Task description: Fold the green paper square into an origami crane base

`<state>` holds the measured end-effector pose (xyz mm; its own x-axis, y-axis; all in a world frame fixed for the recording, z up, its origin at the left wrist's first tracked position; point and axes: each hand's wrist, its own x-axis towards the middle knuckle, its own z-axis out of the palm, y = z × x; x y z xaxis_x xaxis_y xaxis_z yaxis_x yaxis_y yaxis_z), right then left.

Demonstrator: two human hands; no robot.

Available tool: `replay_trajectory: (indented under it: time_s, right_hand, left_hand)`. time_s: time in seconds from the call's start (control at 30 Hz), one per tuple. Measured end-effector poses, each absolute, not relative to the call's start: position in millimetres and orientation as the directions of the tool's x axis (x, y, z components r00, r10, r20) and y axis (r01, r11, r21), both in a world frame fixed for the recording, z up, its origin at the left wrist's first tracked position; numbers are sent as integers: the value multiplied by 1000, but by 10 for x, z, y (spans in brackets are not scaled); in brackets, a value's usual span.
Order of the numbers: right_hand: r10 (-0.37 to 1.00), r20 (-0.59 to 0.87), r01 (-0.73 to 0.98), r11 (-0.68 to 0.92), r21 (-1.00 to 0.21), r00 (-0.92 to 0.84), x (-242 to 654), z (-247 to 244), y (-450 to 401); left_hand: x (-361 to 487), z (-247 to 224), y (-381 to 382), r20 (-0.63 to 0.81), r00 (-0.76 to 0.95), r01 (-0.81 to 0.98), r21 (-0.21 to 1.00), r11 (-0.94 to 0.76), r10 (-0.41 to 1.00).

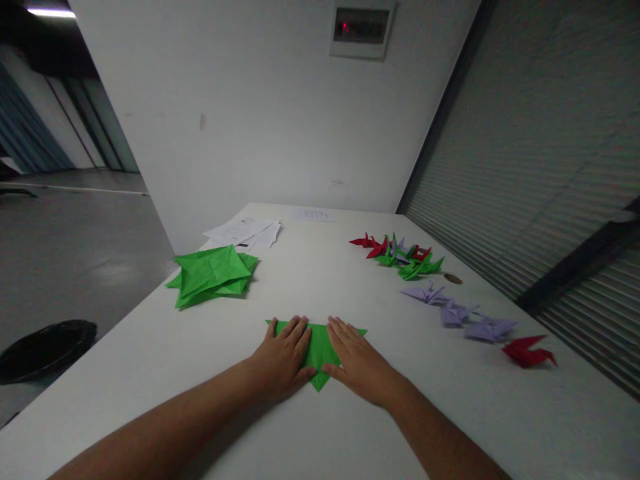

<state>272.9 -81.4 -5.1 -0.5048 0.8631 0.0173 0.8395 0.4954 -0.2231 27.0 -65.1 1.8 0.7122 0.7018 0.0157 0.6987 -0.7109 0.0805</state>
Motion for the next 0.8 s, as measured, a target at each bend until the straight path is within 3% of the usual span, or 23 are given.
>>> replay_trajectory:
  time_s: [0.33,0.8]
  right_hand:
    - [882,-42,874,457,-166,-469,2901,2,-776]
    - [919,17,903,391,-179,-394,3287,-130,-678]
  left_hand:
    - [111,-82,-505,44,593,804,22,-595,804]
    - [-142,-348,-236,139,541,833,49,-551,829]
